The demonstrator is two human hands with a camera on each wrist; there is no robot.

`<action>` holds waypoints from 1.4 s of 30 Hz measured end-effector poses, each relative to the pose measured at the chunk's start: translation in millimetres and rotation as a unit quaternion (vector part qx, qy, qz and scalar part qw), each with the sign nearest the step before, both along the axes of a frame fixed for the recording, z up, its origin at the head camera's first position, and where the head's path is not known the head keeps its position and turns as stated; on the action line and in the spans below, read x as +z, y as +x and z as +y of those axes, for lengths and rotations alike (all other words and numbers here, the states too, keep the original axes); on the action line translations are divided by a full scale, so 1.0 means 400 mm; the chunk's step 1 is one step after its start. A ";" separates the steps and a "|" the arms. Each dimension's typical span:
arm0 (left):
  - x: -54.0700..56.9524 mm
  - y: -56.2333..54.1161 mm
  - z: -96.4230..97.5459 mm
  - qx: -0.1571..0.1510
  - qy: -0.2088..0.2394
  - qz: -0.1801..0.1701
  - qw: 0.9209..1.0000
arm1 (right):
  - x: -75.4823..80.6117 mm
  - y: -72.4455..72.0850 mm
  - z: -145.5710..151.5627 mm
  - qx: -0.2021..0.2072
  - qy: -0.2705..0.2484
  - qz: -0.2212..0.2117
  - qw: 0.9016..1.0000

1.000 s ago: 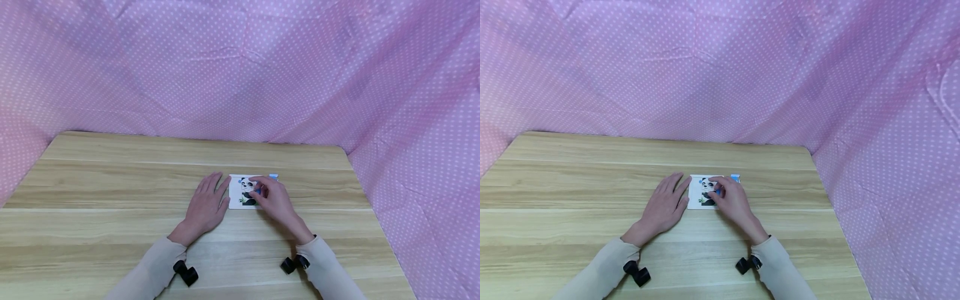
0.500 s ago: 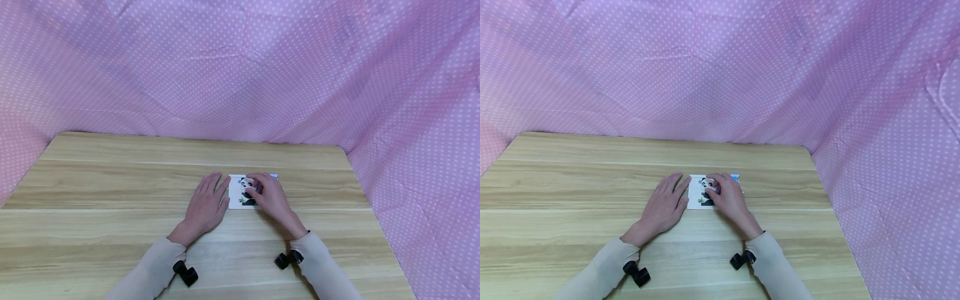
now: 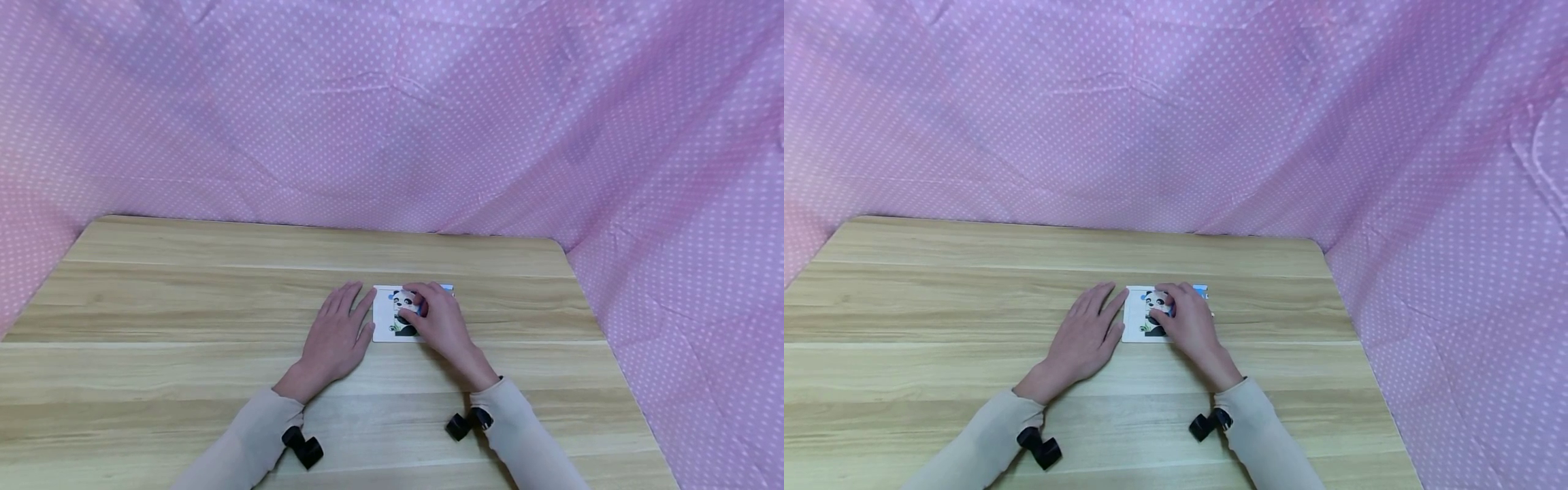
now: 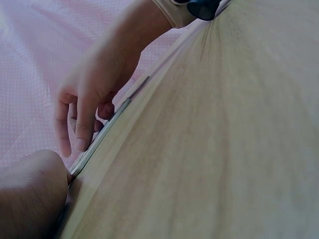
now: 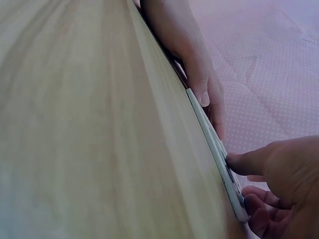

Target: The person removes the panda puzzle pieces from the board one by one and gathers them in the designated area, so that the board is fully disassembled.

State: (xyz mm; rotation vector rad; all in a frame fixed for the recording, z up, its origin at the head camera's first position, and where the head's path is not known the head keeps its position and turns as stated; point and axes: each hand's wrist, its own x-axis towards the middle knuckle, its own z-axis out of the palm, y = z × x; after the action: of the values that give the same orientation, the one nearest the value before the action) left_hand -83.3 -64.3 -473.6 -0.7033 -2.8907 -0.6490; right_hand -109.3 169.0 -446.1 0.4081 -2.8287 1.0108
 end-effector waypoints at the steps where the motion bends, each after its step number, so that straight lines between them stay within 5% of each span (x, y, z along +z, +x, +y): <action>1: -0.001 0.000 0.000 0.000 0.001 0.002 1.000 | 0.000 0.000 0.000 0.002 0.005 -0.001 1.000; 11: -0.003 0.000 -0.001 -0.005 0.009 0.011 1.000 | 0.004 -0.005 0.010 0.076 0.061 0.015 0.995; 18: 0.001 0.000 -0.001 -0.002 -0.003 0.002 1.000 | -0.042 -0.035 0.037 0.132 0.064 0.051 0.988; 21: 0.004 -0.002 0.000 -0.002 -0.012 -0.004 1.000 | -0.013 -0.034 0.033 0.150 0.070 0.046 0.985; 26: 0.004 -0.002 0.000 0.000 -0.017 -0.008 1.000 | -0.051 -0.062 0.052 0.172 0.097 0.045 0.979; 33: 0.003 0.000 0.001 -0.002 -0.003 0.003 1.000 | 0.032 -0.035 0.030 0.176 0.106 0.006 0.979; 42: -0.008 -0.004 -0.002 0.000 -0.014 0.000 1.000 | 0.034 -0.038 0.028 0.182 0.116 0.007 0.976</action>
State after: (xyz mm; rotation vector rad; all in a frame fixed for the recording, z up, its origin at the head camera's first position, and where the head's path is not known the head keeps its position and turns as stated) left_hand -84.8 -65.0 -476.9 -0.7075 -2.9060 -0.6094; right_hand -124.4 180.3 -432.5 0.9829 -2.9308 0.7166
